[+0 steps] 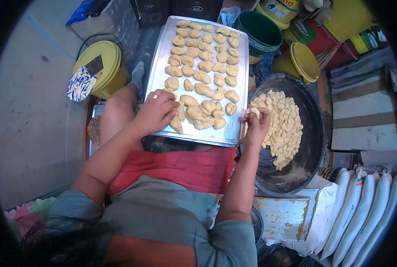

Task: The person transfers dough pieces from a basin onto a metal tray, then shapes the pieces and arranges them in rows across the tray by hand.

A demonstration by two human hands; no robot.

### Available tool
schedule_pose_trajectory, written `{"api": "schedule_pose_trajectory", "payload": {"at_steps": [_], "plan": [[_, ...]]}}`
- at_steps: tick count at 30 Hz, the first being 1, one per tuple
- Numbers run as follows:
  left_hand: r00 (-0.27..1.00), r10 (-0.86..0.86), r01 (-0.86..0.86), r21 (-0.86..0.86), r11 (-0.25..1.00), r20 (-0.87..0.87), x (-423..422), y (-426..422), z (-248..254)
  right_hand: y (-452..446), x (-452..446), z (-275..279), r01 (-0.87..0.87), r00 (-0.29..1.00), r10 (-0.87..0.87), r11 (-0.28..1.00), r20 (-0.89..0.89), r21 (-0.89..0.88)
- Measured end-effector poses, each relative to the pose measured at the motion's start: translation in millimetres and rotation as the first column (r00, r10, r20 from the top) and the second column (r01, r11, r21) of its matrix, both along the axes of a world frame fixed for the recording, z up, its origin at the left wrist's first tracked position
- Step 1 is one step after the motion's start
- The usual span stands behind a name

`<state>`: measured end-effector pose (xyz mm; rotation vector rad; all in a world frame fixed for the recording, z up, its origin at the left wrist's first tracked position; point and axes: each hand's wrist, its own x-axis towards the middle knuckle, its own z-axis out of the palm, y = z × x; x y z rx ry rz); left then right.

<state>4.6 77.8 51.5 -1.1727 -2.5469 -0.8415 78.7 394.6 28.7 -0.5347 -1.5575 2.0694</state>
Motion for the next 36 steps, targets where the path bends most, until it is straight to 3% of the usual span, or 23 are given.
{"api": "schedule_pose_trajectory", "payload": {"at_steps": [2,6,7,11,12,14,17,20,24,27,32,35,36], "plan": [[1.000,-0.005,0.006,0.007,1.000,-0.018,-2,3,0,4,9,1,-0.026,0.999,0.025,0.999,-0.033,-0.043],[0.999,-0.029,0.030,-0.059,0.998,0.014,-6,19,2,-20,9,16,-0.265,0.959,0.236,0.942,0.157,0.207],[0.998,-0.056,0.059,-0.066,0.996,0.037,-6,25,1,-27,2,11,-0.292,0.951,0.233,0.893,0.203,0.343],[0.990,-0.129,0.135,-0.138,0.981,0.052,4,40,-5,-59,-16,18,-0.312,0.950,0.195,0.535,0.244,0.786],[0.990,-0.137,0.140,-0.169,0.976,0.035,6,40,-5,-67,-15,24,-0.372,0.928,0.112,0.271,0.355,0.888],[0.982,-0.186,0.190,-0.221,0.957,0.041,7,32,-7,-82,-4,23,-0.387,0.922,0.123,0.210,0.368,0.898],[0.970,-0.234,0.243,-0.181,0.953,0.071,20,20,3,-94,16,27,-0.339,0.937,0.171,0.234,0.304,0.911],[0.959,-0.283,0.277,-0.222,0.935,0.003,24,9,1,-97,23,12,-0.315,0.942,0.178,0.175,0.285,0.933],[0.949,-0.263,0.227,-0.204,0.952,-0.172,13,10,-17,-96,20,-10,-0.325,0.932,0.251,0.258,0.262,0.910],[0.952,-0.223,0.188,-0.173,0.967,-0.211,7,17,-23,-97,15,-16,-0.228,0.962,0.238,0.430,0.133,0.874],[0.978,-0.208,0.199,-0.217,0.956,-0.017,7,15,-24,-81,9,-16,-0.034,0.993,0.099,0.779,-0.070,0.626],[0.957,-0.160,0.152,-0.052,0.987,-0.242,8,15,-8,-78,10,-19,0.002,0.985,0.078,0.887,-0.154,0.462],[0.958,-0.169,0.159,-0.063,0.985,-0.230,8,15,-8,-78,9,-23,0.032,0.987,0.026,0.937,-0.162,0.348]]}}
